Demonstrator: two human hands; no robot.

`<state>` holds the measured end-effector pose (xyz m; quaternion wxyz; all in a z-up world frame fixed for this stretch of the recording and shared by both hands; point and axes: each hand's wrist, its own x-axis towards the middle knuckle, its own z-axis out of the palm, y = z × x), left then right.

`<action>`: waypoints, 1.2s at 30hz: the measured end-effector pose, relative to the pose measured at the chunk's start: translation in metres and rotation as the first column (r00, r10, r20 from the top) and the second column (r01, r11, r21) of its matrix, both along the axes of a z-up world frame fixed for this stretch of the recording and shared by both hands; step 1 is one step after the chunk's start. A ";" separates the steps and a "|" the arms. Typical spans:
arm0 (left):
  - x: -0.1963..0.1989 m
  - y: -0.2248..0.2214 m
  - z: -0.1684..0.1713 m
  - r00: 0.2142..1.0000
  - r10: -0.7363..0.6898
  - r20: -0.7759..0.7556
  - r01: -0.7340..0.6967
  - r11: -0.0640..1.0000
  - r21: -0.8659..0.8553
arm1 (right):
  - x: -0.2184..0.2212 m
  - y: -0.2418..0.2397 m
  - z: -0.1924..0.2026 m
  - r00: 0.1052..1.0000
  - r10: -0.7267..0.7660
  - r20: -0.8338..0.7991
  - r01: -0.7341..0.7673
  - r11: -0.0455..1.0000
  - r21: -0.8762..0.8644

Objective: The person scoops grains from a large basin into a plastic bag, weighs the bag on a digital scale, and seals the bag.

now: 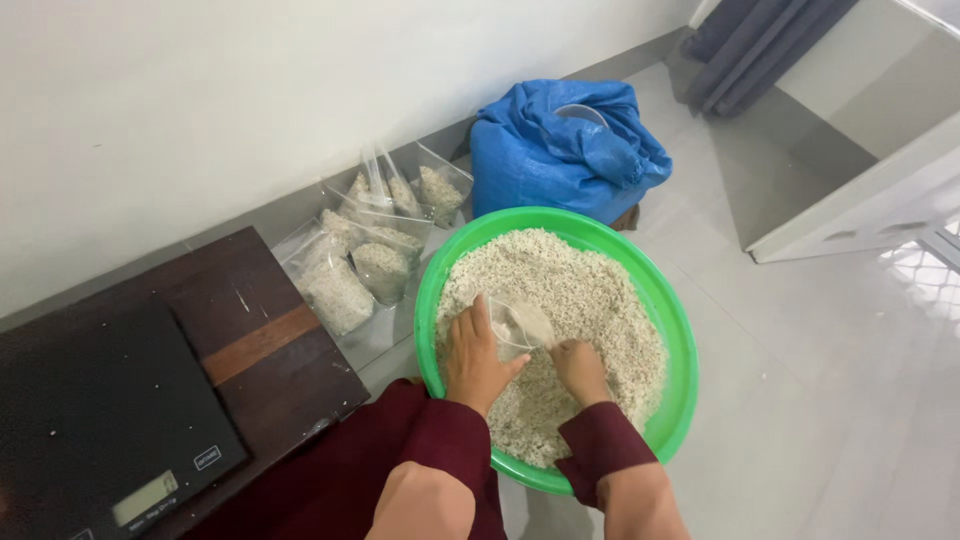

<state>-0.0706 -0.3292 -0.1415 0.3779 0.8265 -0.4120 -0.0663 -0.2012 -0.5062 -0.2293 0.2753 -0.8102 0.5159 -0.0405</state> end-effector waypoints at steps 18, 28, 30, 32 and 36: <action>-0.001 0.003 0.008 0.997 0.016 0.079 -0.020 0.999 0.048 | 0.006 0.009 0.054 0.989 -0.142 -0.033 0.124 0.940 -0.319; -0.001 0.007 0.011 0.999 -0.039 0.014 0.038 0.998 0.045 | -0.016 0.072 0.142 0.937 -0.087 0.337 0.192 0.937 -0.292; 0.000 0.006 0.012 0.999 -0.046 0.024 0.044 0.996 0.077 | -0.021 0.080 0.153 0.952 -0.011 0.306 0.126 0.924 -0.360; 0.000 0.006 0.011 0.998 -0.056 0.006 0.056 0.995 0.081 | -0.028 0.072 0.132 0.957 0.034 0.289 0.118 0.862 -0.492; 0.000 -0.007 -0.023 0.980 0.014 0.200 -0.023 0.999 0.044 | -0.032 0.083 0.126 0.983 0.076 0.165 0.060 0.721 -0.690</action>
